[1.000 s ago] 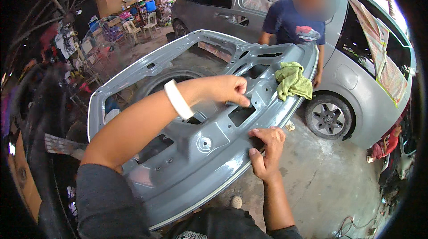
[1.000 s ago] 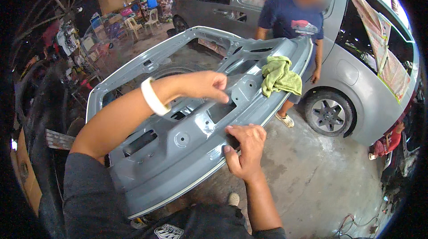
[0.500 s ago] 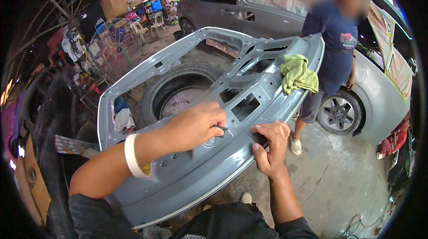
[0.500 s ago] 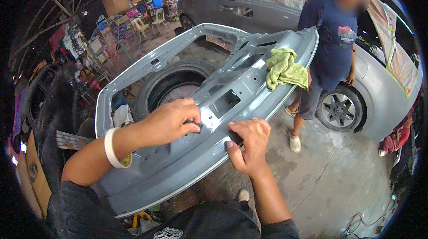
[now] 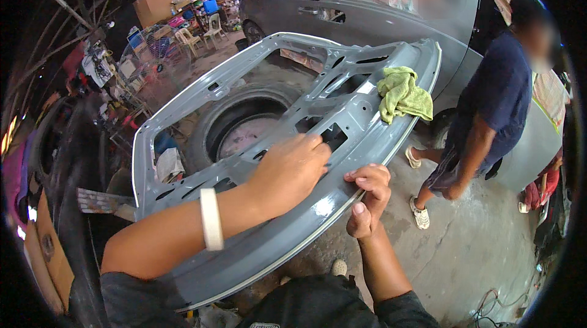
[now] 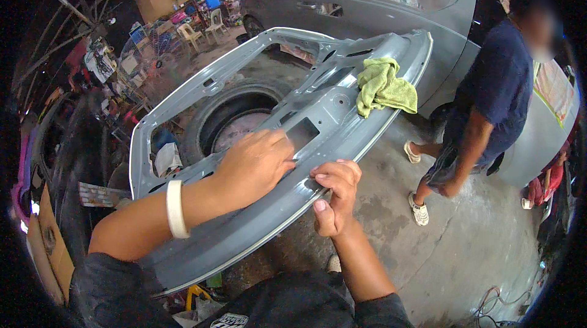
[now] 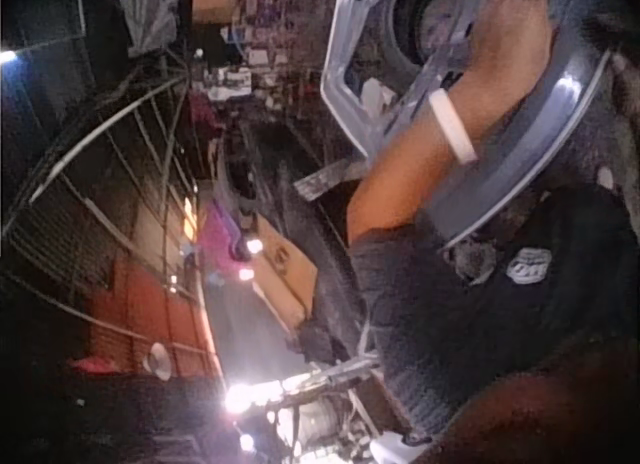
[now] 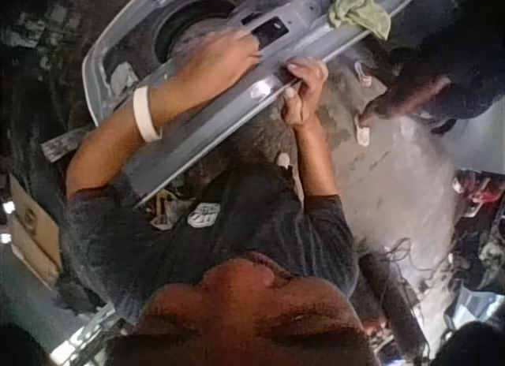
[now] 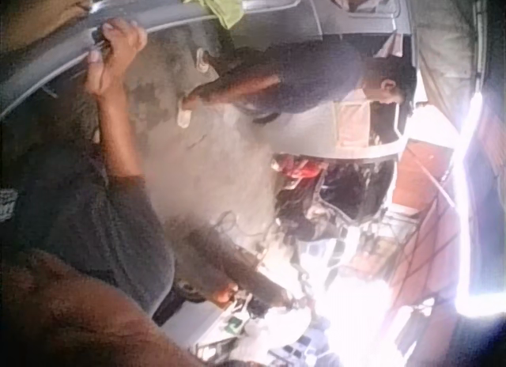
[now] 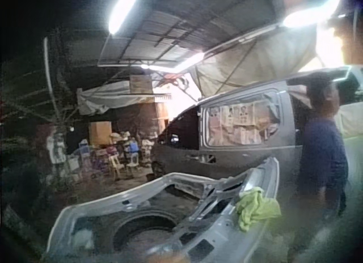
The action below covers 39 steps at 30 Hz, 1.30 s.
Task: The person sands a detached gray car door panel using a sanding block and wipes it with a green cloth. The person repeatedly switches between sanding and wiping the surface of the door panel, which is resting on a stand in a workshop.
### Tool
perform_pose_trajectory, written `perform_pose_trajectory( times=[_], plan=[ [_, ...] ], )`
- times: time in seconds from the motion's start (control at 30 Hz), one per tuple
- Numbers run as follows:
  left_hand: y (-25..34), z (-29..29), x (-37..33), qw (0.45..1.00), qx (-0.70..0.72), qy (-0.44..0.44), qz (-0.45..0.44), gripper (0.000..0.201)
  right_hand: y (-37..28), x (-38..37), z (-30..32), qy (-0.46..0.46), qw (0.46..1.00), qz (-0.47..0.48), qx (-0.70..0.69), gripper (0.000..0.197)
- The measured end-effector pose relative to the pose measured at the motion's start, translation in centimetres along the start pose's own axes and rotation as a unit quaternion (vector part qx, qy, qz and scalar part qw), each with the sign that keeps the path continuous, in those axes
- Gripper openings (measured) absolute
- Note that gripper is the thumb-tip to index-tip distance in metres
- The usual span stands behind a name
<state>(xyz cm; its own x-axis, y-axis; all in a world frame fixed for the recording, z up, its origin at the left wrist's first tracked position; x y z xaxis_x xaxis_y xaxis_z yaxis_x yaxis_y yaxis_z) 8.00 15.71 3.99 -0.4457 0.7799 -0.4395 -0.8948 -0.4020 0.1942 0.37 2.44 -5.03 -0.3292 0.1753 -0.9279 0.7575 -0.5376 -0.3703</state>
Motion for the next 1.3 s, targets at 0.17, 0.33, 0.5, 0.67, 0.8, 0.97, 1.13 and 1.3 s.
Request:
perform_pose_trajectory(
  times=[0.17,0.33,0.5,0.67,0.8,0.97,1.13,1.3],
  plan=[
    [-1.5,-3.5,-6.5,1.0,-0.006,0.003,-0.02,0.014,0.1,0.2,-0.1,0.016,1.0,-0.002,-0.013,0.034],
    [-2.5,-4.3,-8.3,0.999,0.012,-0.053,0.006,0.016,-0.4,-0.1,-0.3,0.003,1.0,0.009,0.004,0.032],
    [-1.8,-1.6,-2.3,0.973,0.047,-0.206,0.089,0.018,0.5,0.5,0.6,0.002,1.0,-0.008,-0.029,0.032],
    [-2.5,2.9,6.8,0.979,0.08,-0.148,0.114,0.018,0.5,0.8,0.9,0.006,0.995,-0.052,-0.086,0.033],
    [-0.8,7.0,10.9,0.984,0.013,-0.102,0.144,0.018,-1.2,-0.5,0.3,0.022,0.986,-0.104,-0.131,0.027],
    [2.8,12.2,12.0,0.943,0.027,0.02,0.332,0.016,-8.0,-4.0,-3.0,-0.187,0.978,-0.006,-0.092,0.026],
    [7.2,11.4,16.0,0.9,0.068,0.249,0.35,0.017,-14.5,-3.9,-6.9,-0.308,0.919,0.092,-0.228,0.046],
    [11.5,7.6,23.1,0.714,0.199,0.539,0.4,0.013,-17.9,-2.2,-7.5,-0.311,0.889,0.16,-0.296,0.048]
  ],
)
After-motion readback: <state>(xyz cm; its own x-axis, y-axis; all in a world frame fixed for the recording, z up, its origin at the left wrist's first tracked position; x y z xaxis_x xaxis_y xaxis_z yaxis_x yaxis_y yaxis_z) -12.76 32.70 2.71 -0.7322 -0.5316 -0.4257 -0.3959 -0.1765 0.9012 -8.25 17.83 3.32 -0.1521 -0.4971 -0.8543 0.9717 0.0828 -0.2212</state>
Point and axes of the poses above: each hand's wrist, its own x-axis away from the middle knuckle, its own z-axis out of the back of the hand, y = z × x, the point moved 7 cm from there along -x, towards the middle knuckle, and after that the axes turned 2 degrees about x, right-handed, at the moved point
